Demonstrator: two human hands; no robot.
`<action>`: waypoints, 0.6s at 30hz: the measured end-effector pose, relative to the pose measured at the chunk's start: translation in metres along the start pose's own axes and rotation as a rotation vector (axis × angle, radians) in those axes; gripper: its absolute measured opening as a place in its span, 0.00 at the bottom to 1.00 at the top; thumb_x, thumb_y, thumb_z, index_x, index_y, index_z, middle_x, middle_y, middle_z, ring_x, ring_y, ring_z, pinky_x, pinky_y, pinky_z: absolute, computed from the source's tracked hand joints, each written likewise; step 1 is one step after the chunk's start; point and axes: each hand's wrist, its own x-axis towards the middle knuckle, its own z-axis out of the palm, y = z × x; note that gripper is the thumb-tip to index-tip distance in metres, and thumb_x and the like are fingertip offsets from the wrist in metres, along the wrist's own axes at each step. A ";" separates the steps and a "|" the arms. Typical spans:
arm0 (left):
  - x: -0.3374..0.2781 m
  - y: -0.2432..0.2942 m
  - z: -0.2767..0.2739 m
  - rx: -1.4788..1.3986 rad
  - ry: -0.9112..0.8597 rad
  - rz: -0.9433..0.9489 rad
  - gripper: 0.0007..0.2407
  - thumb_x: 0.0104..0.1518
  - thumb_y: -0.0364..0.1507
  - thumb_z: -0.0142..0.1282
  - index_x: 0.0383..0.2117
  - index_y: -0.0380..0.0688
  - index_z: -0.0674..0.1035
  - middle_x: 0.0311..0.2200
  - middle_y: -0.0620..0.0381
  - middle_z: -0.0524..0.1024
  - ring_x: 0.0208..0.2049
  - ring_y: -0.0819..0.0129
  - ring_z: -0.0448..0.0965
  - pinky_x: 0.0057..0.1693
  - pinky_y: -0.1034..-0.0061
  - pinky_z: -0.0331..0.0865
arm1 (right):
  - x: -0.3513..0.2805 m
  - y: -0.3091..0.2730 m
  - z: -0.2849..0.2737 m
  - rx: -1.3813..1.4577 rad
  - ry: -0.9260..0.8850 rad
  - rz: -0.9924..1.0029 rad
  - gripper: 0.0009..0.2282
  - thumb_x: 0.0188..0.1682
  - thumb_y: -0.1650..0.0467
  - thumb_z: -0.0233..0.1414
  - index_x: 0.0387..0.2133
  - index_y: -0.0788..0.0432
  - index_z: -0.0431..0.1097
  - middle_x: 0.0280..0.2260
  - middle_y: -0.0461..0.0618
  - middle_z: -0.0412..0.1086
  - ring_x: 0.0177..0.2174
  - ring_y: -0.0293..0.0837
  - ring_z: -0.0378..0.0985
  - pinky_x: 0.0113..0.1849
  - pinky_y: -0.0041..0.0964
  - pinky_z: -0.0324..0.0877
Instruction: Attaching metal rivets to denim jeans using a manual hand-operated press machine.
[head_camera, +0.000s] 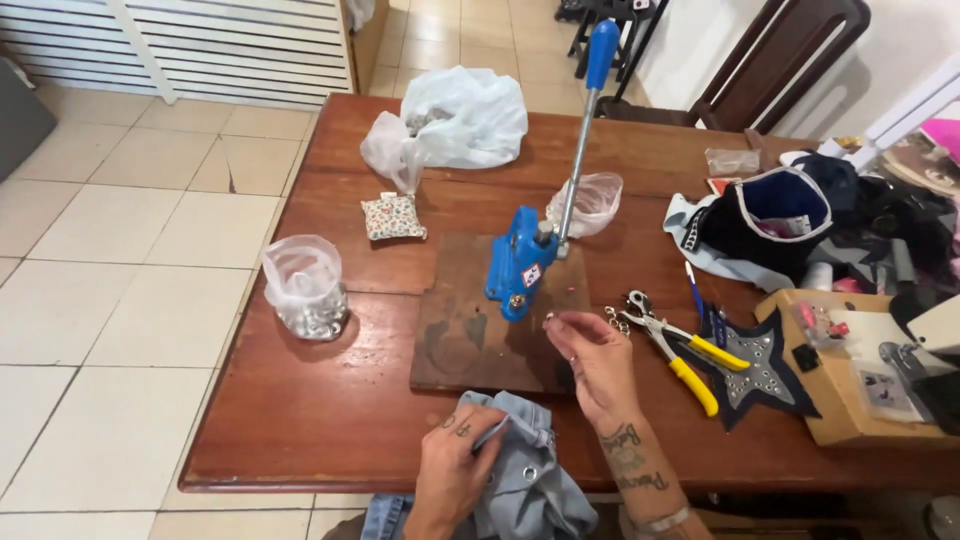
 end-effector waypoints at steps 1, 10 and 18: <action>-0.002 0.000 0.000 0.001 -0.006 -0.001 0.05 0.74 0.27 0.66 0.51 0.48 0.89 0.44 0.59 0.90 0.46 0.60 0.93 0.54 0.66 0.82 | 0.002 -0.001 0.005 0.022 0.010 -0.015 0.10 0.50 0.84 0.71 0.45 0.71 0.85 0.44 0.65 0.89 0.48 0.55 0.94 0.60 0.46 0.89; -0.008 -0.002 0.000 0.018 -0.023 -0.033 0.06 0.73 0.25 0.66 0.52 0.50 0.88 0.47 0.61 0.89 0.47 0.60 0.93 0.52 0.65 0.82 | 0.004 0.005 0.044 -0.338 -0.099 -0.470 0.07 0.48 0.80 0.76 0.39 0.64 0.91 0.46 0.56 0.88 0.49 0.43 0.91 0.53 0.33 0.88; -0.008 0.002 0.001 0.026 -0.014 -0.011 0.07 0.73 0.25 0.67 0.53 0.50 0.87 0.46 0.61 0.89 0.45 0.61 0.92 0.49 0.64 0.82 | -0.012 -0.020 0.043 -0.782 -0.177 -0.744 0.03 0.52 0.72 0.77 0.37 0.55 0.93 0.42 0.44 0.89 0.43 0.39 0.92 0.45 0.32 0.86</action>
